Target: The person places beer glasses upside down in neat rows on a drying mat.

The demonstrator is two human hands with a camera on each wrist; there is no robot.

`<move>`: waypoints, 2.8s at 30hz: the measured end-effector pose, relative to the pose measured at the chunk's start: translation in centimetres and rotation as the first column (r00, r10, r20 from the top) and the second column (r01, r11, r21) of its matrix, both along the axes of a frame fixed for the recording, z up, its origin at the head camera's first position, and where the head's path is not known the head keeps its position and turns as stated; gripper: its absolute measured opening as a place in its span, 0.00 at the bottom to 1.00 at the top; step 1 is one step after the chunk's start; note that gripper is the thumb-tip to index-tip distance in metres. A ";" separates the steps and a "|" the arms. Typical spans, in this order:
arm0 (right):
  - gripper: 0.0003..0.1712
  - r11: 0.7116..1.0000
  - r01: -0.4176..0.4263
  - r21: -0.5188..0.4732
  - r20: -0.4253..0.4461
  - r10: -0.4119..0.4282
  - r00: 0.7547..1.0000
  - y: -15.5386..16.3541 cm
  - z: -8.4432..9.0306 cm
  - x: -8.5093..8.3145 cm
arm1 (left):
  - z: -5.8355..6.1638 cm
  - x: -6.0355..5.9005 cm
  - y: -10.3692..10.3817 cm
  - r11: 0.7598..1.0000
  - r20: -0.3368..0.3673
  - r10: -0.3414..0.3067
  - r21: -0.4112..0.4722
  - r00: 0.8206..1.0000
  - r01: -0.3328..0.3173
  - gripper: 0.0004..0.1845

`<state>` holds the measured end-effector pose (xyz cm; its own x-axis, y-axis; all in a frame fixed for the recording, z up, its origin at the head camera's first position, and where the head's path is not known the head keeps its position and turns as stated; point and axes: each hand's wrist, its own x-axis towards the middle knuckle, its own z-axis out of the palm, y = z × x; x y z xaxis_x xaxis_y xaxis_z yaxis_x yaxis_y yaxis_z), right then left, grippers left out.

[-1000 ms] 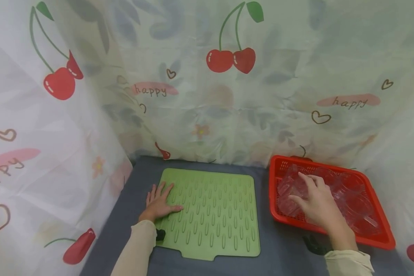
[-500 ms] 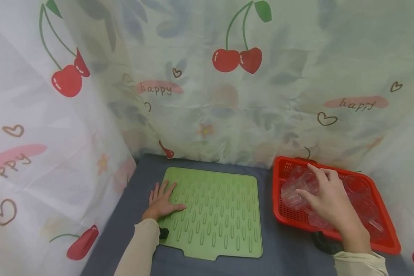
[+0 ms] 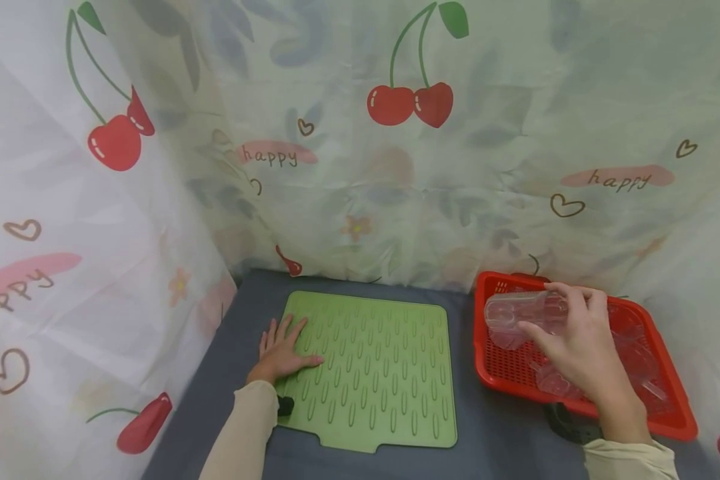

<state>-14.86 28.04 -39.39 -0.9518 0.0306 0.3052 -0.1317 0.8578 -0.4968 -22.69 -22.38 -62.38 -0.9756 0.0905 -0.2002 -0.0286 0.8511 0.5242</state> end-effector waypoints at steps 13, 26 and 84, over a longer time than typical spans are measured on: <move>0.44 0.985 0.037 -0.168 -0.125 -0.059 0.990 -0.2 0.2 0.0 | -0.4 0.0 -0.1 1.000 -0.007 0.002 0.012 1.000 -0.002 0.61; 0.43 0.914 -0.019 -0.405 -0.031 0.007 1.000 -0.8 -0.4 -0.3 | -0.2 -0.2 0.0 1.000 -0.001 0.004 0.022 1.000 -0.004 0.61; 0.37 0.696 -0.096 -0.712 0.126 0.260 0.957 -9.4 -4.4 -2.8 | 0.5 0.0 0.4 0.999 -0.011 -0.024 0.041 1.000 0.024 0.60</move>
<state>-17.63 18.64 -43.81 -0.9974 -0.0221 0.0693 -0.0725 0.2300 -0.9705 -22.70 -21.98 -61.83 -0.9750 0.1220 -0.1856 -0.0026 0.8292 0.5590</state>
